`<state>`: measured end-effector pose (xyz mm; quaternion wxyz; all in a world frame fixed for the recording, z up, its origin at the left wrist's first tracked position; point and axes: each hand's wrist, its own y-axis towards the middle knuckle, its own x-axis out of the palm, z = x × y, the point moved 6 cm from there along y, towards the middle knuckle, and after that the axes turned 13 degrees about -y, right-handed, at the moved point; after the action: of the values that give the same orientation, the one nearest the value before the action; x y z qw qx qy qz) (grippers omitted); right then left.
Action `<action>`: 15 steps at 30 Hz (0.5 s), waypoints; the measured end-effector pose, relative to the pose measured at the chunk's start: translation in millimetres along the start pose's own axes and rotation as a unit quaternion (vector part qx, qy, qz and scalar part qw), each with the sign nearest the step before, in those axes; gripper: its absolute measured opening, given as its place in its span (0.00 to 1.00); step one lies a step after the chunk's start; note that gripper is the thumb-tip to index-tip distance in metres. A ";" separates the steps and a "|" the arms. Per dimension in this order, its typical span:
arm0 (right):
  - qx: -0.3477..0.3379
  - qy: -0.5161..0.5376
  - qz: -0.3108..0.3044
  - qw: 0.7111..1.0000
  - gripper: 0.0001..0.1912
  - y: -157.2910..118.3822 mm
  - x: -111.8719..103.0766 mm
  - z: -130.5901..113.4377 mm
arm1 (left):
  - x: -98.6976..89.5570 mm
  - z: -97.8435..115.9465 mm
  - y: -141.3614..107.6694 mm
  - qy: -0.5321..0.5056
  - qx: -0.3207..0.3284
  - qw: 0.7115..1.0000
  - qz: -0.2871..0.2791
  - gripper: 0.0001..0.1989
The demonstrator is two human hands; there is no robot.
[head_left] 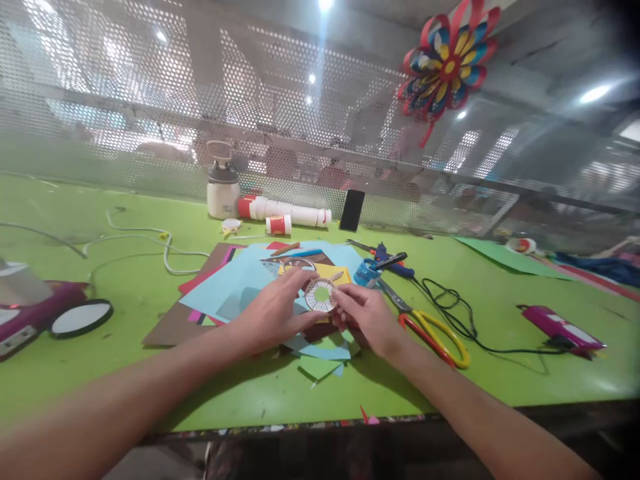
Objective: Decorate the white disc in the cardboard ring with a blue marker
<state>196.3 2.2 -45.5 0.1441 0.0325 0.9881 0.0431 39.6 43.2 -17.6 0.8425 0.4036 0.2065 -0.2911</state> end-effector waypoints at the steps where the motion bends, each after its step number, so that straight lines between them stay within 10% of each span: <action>1: 0.000 -0.006 0.000 1.000 0.18 0.0 -0.2 -0.1 | 0.8 -1.1 0.2 -0.001 -0.003 1.000 -0.002 0.22; 15: -0.048 -0.097 0.034 0.994 0.16 -1.3 3.5 -10.2 | 3.6 -0.6 -0.2 0.024 -0.038 0.999 0.006 0.26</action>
<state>189.9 0.4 -36.9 0.2388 0.0636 0.9646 0.0923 42.1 42.4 -20.2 0.8540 0.3791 0.2348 -0.2681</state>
